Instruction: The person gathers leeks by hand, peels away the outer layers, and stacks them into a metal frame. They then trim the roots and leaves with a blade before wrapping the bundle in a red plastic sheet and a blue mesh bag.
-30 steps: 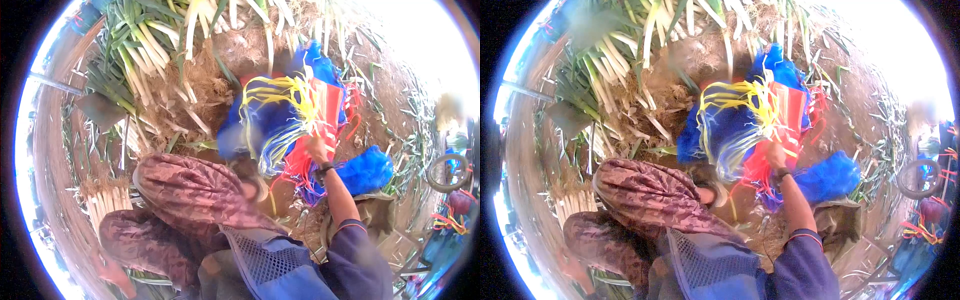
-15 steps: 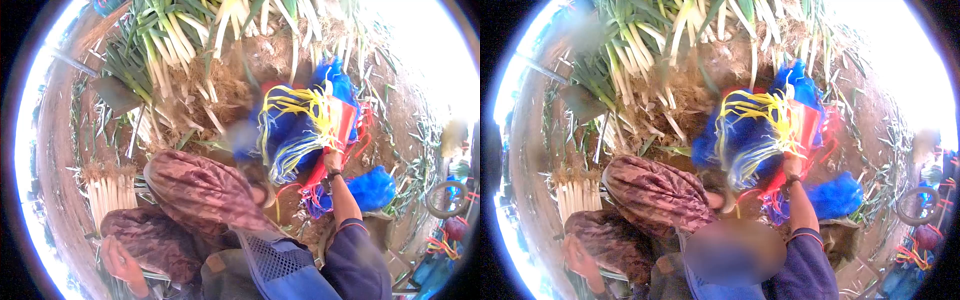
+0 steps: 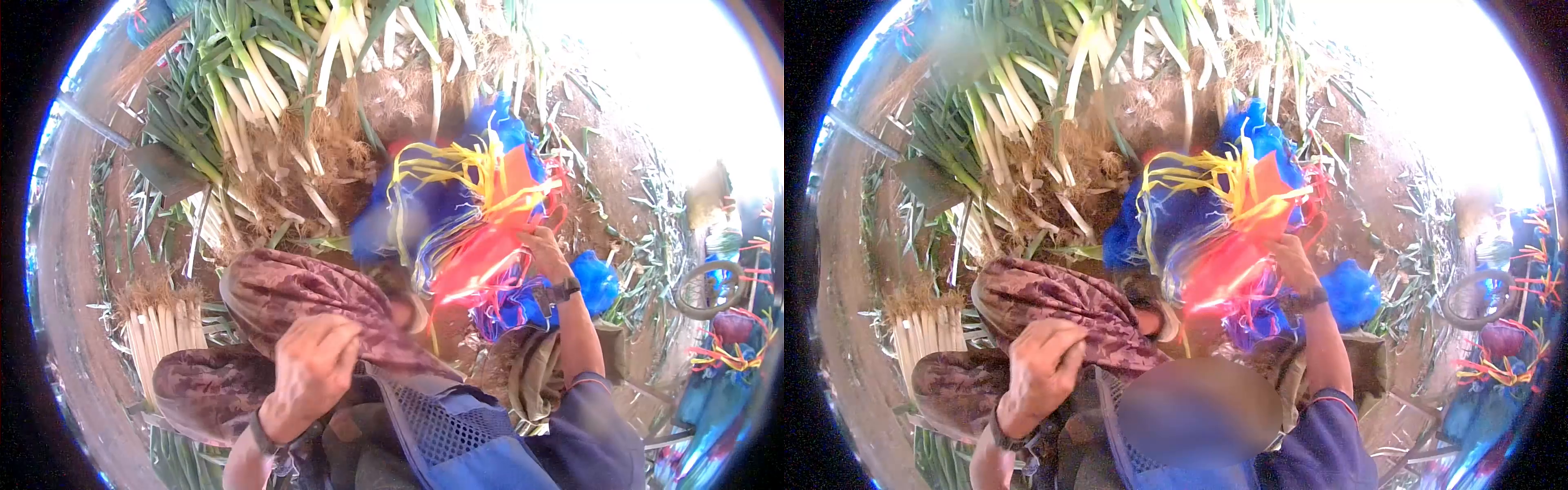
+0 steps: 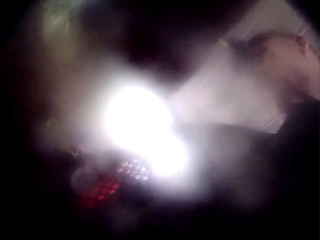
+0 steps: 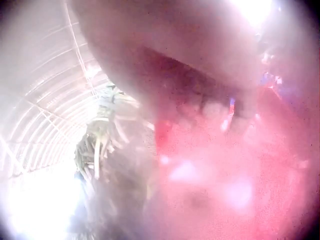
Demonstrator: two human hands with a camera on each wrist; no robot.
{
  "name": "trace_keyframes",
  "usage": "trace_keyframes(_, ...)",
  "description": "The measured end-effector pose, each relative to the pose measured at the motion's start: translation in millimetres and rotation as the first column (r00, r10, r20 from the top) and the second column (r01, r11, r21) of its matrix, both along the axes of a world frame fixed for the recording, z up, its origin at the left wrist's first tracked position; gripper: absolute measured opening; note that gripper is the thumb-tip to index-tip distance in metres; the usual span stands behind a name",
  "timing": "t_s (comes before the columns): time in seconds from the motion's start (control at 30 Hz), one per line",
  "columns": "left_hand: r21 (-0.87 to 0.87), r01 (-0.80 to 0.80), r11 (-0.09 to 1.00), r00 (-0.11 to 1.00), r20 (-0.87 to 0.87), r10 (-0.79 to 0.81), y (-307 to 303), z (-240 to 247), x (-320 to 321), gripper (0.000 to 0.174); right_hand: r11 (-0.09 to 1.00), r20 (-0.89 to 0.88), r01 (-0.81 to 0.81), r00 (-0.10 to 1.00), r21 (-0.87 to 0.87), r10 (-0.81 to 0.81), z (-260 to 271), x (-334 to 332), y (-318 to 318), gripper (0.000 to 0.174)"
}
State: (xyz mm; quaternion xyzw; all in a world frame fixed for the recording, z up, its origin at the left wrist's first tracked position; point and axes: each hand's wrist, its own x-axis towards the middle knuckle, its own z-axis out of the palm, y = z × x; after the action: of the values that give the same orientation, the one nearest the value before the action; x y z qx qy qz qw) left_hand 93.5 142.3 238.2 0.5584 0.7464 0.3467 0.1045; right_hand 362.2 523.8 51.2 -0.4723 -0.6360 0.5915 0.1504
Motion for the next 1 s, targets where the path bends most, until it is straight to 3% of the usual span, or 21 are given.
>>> trace_keyframes(0.07,-0.021,0.039,0.999,0.996,0.079,-0.037,18.4,-8.4,6.2,0.012,0.993,-0.059,-0.050,0.997,0.111,0.056,12.6,-6.0,-9.1,0.018)
trace_keyframes(0.1,-0.053,0.079,0.996,0.985,0.160,-0.069,25.9,-13.4,9.0,0.012,0.997,0.003,-0.050,0.999,0.066,0.050,23.7,-3.8,-12.0,0.017)
trace_keyframes(0.23,-0.083,0.102,0.991,0.969,0.233,-0.080,53.5,-37.5,18.1,0.015,0.979,0.056,-0.081,0.996,0.185,0.072,109.6,-23.6,-61.7,0.017)
trace_keyframes(0.3,-0.094,0.010,0.996,0.915,0.403,0.029,62.9,-52.9,22.3,0.027,0.988,-0.096,-0.108,0.988,0.110,0.118,153.7,-27.6,-87.6,0.017)
trace_keyframes(0.33,-0.092,0.007,0.996,0.916,0.401,0.031,67.7,-62.9,22.0,0.027,0.988,-0.098,-0.111,0.988,0.112,0.122,169.2,-29.7,-100.7,0.017)
trace_keyframes(0.4,-0.377,0.228,0.898,0.717,0.689,0.108,75.8,-87.4,19.2,0.043,0.988,-0.596,-0.142,0.799,-0.061,0.078,190.4,-32.6,-122.4,0.018)
trace_keyframes(0.43,-0.433,0.392,0.812,0.430,0.866,0.255,76.1,-100.9,17.7,0.050,0.979,-0.622,-0.197,0.772,-0.044,0.128,195.3,-27.2,-122.7,0.020)
trace_keyframes(0.47,-0.435,0.380,0.816,0.433,0.863,0.259,71.2,-99.1,25.0,0.050,0.977,-0.628,-0.208,0.766,-0.042,0.136,199.0,-27.8,-125.8,0.020)
trace_keyframes(0.5,0.094,0.239,0.966,0.461,0.865,-0.198,64.5,-97.5,39.8,0.060,0.958,-0.708,-0.284,0.683,-0.027,0.182,201.9,-29.7,-129.2,0.020)
trace_keyframes(0.53,0.615,0.124,0.778,0.552,0.609,-0.570,58.8,-92.1,46.6,0.074,0.933,-0.778,-0.359,0.588,-0.007,0.221,202.7,-31.8,-130.5,0.022)
trace_keyframes(0.57,0.612,0.114,0.782,0.563,0.609,-0.558,54.2,-87.2,43.3,0.074,0.912,-0.797,-0.409,0.562,-0.037,0.220,196.9,-30.9,-125.7,0.023)
trace_keyframes(0.63,0.301,-0.025,0.953,0.036,0.953,-0.300,42.1,-67.6,29.6,0.054,0.897,-0.754,-0.438,0.607,-0.054,0.251,185.0,-38.0,-117.3,0.023)
trace_keyframes(0.67,0.124,-0.018,0.992,-0.262,0.957,-0.124,39.0,-54.3,23.1,0.049,0.895,-0.699,-0.441,0.660,-0.066,0.274,178.7,-41.2,-111.6,0.023)
trace_keyframes(0.73,0.145,-0.065,0.987,-0.266,0.951,-0.158,33.1,-40.7,11.8,0.042,0.857,-0.714,-0.512,0.620,-0.053,0.326,154.4,-45.2,-96.8,0.024)
trace_keyframes(0.8,0.129,-0.129,0.983,-0.033,0.990,-0.135,27.4,-46.1,3.0,0.040,0.822,-0.619,-0.543,0.708,-0.171,0.339,130.6,-42.9,-83.2,0.036)
trace_keyframes(0.87,0.178,-0.213,0.961,0.007,0.984,-0.181,26.2,-38.4,1.6,0.040,0.801,-0.623,-0.541,0.726,-0.254,0.292,126.6,-58.5,-98.2,0.043)
trace_keyframes(0.93,0.211,-0.270,0.940,0.232,0.961,-0.149,22.9,-43.3,-1.6,0.043,0.780,-0.618,-0.527,0.749,-0.337,0.239,118.5,-71.1,-105.8,0.051)
trace_keyframes(1.0,0.196,-0.279,0.940,0.253,0.960,-0.125,20.4,-43.1,-3.3,0.044,0.810,-0.286,-0.586,0.771,0.030,0.569,105.1,-83.5,-103.6,0.060)
